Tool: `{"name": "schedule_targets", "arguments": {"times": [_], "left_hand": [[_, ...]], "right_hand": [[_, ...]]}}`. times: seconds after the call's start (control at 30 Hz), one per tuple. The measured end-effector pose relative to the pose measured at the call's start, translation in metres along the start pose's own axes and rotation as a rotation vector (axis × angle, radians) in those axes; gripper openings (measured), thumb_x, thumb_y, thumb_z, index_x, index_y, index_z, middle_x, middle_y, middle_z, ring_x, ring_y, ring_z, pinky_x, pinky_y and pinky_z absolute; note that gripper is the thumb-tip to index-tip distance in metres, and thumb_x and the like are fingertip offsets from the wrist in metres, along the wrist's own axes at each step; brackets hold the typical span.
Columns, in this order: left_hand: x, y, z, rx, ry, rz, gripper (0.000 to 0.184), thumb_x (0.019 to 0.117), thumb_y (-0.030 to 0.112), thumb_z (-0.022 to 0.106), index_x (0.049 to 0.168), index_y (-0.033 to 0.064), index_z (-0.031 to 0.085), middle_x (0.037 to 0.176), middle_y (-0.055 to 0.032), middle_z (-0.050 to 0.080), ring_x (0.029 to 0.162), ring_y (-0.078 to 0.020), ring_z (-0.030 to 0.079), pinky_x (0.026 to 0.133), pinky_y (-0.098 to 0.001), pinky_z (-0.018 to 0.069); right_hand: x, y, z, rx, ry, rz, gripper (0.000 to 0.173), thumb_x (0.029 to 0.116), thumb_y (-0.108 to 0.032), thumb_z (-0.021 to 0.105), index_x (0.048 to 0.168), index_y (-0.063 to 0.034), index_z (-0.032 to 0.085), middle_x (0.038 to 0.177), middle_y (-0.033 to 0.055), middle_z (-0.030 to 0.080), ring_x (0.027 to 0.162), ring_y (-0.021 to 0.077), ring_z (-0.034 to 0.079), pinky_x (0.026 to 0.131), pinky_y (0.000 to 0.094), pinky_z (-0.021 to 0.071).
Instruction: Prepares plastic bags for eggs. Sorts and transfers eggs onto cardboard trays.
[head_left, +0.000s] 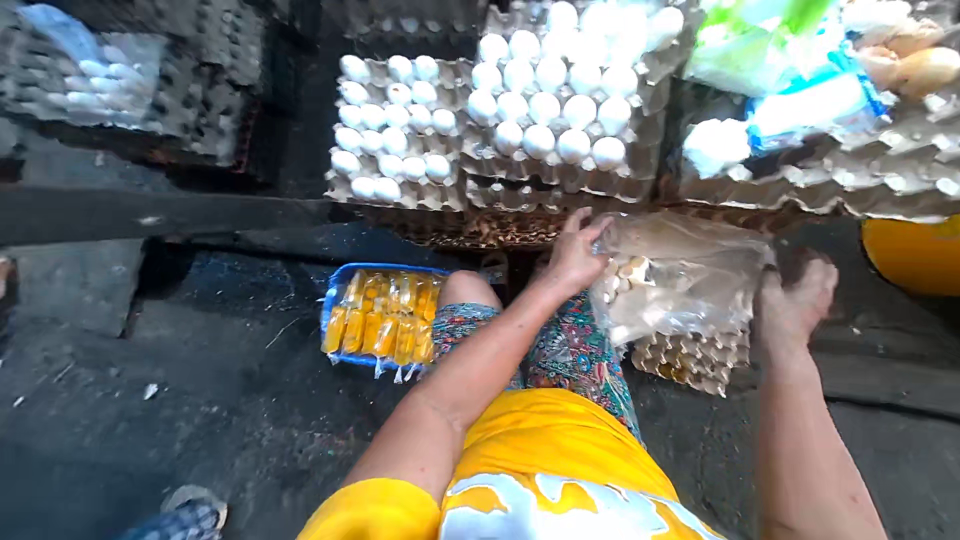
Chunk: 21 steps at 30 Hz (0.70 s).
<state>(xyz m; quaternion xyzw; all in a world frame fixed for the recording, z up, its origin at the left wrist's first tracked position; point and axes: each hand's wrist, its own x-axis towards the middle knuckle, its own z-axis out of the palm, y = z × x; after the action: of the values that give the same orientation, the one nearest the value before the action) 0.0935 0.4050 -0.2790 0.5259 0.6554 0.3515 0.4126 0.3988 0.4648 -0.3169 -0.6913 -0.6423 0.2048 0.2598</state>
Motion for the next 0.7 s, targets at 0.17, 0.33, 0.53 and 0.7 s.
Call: {"name": "schedule_targets", "arguments": {"times": [0.17,0.33,0.53,0.7], "left_hand": [[-0.014,-0.003,-0.007,0.004,0.023,0.008,0.051,0.0923,-0.002,0.067,0.141,0.0127,0.063,0.158,-0.0192,0.039,0.14,-0.0334,0.046,0.11,-0.049,0.0468],[-0.033,-0.018,-0.042,-0.052,0.081,-0.01,0.042,0.0989,0.004,0.062,0.141,0.0077,0.061,0.156,-0.0185,0.044,0.137,-0.0302,0.051,0.11,-0.045,0.0478],[-0.071,-0.078,-0.111,-0.109,0.244,-0.164,0.042,0.101,0.008,0.061,0.143,0.0052,0.059,0.153,-0.0192,0.047,0.126,-0.0271,0.061,0.104,-0.0398,0.0525],[-0.087,-0.133,-0.171,-0.104,0.446,-0.227,0.039,0.1001,0.007,0.06,0.139,0.0024,0.061,0.151,-0.019,0.049,0.123,-0.0272,0.062,0.104,-0.0409,0.053]], "right_hand": [[-0.076,-0.052,0.035,-0.2,-0.661,-0.382,0.049,0.11,-0.037,0.044,0.125,0.0018,0.07,0.112,0.0319,0.07,0.11,0.0535,0.065,0.103,0.0763,0.0375],[-0.092,-0.064,0.018,-0.127,-0.55,-0.381,0.038,0.108,-0.026,0.052,0.125,0.0033,0.069,0.102,0.0306,0.072,0.096,0.052,0.069,0.091,0.0757,0.0443],[-0.112,-0.116,0.009,0.126,-0.27,-0.709,0.031,0.1023,-0.006,0.052,0.122,0.0145,0.064,0.109,0.0322,0.069,0.095,0.0397,0.071,0.088,0.0486,0.0579],[-0.14,-0.162,0.066,0.323,-0.446,-0.851,0.03,0.1012,-0.011,0.054,0.123,0.0047,0.069,0.114,0.0196,0.072,0.101,0.0235,0.072,0.09,0.0366,0.0596]]}}
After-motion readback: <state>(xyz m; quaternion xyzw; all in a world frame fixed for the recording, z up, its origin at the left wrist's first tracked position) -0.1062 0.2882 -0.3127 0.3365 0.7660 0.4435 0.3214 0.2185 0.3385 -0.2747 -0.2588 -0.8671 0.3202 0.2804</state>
